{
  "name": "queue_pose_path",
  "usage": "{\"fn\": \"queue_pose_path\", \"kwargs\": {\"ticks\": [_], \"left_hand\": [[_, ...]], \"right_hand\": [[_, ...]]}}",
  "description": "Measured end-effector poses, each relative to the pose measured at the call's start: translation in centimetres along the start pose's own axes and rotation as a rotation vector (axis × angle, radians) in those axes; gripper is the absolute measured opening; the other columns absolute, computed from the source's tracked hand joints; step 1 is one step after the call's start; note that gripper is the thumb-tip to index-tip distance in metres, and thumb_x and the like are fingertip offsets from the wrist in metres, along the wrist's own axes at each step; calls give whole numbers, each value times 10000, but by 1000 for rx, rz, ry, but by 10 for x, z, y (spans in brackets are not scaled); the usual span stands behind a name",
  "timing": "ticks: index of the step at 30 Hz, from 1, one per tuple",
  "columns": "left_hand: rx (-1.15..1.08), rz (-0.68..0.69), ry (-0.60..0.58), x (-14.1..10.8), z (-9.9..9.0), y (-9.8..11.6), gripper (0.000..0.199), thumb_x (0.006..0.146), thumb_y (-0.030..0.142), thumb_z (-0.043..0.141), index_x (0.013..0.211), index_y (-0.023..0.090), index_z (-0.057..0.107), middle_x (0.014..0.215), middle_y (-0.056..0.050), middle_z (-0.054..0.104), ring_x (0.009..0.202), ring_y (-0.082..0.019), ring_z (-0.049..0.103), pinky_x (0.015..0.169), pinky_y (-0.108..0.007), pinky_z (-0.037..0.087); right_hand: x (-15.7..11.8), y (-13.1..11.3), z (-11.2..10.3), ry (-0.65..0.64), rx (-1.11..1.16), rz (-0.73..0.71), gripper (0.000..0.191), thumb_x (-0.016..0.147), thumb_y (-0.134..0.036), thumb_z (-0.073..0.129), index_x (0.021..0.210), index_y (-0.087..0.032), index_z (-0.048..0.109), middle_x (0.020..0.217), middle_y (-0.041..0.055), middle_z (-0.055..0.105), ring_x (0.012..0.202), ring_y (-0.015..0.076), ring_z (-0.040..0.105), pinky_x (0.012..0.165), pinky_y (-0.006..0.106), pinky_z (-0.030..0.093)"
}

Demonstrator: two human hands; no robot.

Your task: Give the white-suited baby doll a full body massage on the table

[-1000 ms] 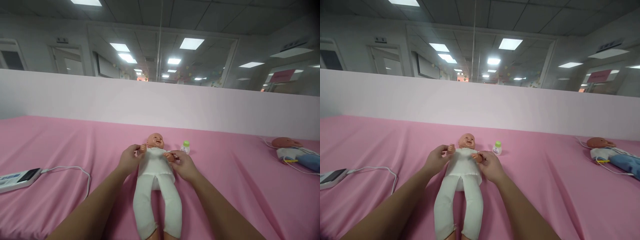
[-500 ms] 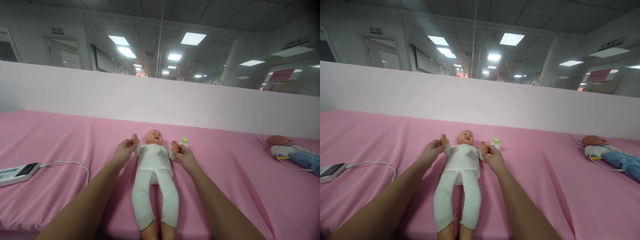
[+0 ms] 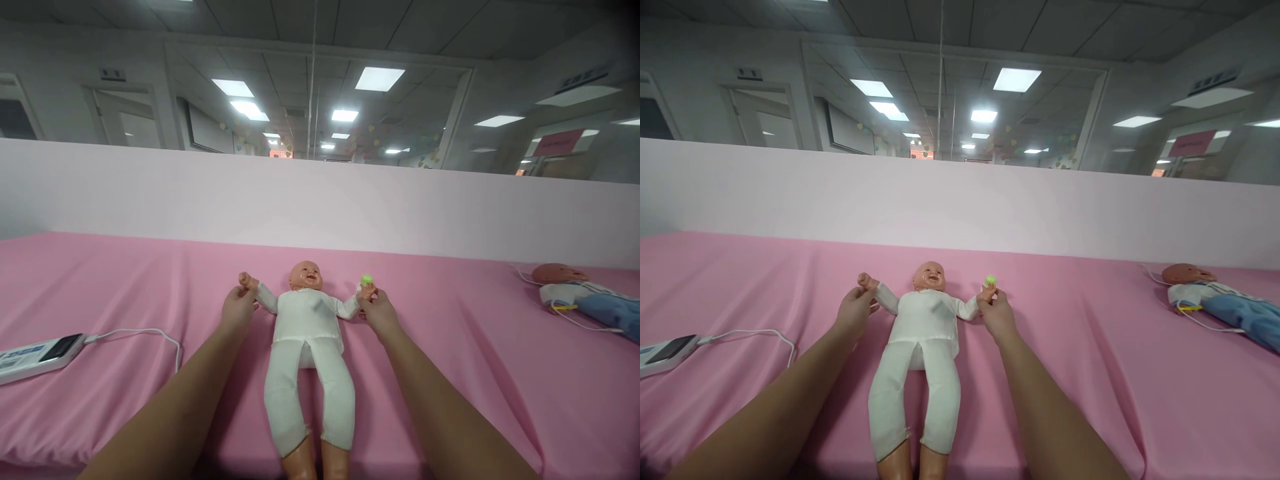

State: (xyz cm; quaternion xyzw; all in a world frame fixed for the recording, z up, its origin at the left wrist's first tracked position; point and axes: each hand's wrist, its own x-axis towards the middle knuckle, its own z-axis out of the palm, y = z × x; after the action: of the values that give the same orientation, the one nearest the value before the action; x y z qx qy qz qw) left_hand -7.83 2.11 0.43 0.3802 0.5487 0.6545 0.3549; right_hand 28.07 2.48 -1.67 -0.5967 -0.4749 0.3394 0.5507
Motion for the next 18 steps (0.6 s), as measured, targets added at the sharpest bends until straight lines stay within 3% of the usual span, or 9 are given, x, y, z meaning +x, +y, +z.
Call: {"fn": "queue_pose_path", "kwargs": {"ticks": [3,7,10,12,14,18], "left_hand": [[278,232,-103,-19,9,7,325,839,443,725,1062,210,690,1129,-98,758,1069,-291,712,911,-396,568],[596,469,-326,-40,25,13,348,857,409,675,1165,255,727,1207,-77,748,1106,-291,681,969,-413,525],[768,648,-489,-46,31,16,330,842,324,636,1137,235,754,1203,-99,741,1163,-313,642,1047,-447,477],[805,676,-524,-46,31,18,344,845,315,619,1150,234,755,1210,-104,736,1174,-318,634,1050,-452,473],[775,617,-495,-46,29,20,328,857,362,636,1138,242,757,1206,-98,737,1153,-310,646,1023,-438,489],[533,396,-347,-41,22,18,464,819,529,742,1194,254,731,1222,-86,734,1144,-290,666,981,-394,518]], "right_hand": [[-23,-18,10,-89,-146,-227,565,814,-380,711,1364,-277,632,1135,57,770,967,242,739,874,377,611],[-55,-40,27,-403,-268,-507,320,847,-258,660,1147,-288,767,1088,24,786,968,229,714,910,361,571],[-64,-48,35,-449,-367,-654,260,850,-188,637,1041,-268,794,1042,28,791,999,235,697,966,370,533],[-63,-46,37,-425,-380,-663,283,832,-178,650,1060,-266,791,1070,31,788,1046,241,693,991,374,522],[-56,-39,35,-415,-338,-609,322,832,-204,657,1123,-271,776,1106,34,781,1058,239,697,973,368,535],[-32,-18,24,-245,-135,-302,388,871,-391,648,1227,-249,714,1093,49,775,960,232,721,851,351,590]]}}
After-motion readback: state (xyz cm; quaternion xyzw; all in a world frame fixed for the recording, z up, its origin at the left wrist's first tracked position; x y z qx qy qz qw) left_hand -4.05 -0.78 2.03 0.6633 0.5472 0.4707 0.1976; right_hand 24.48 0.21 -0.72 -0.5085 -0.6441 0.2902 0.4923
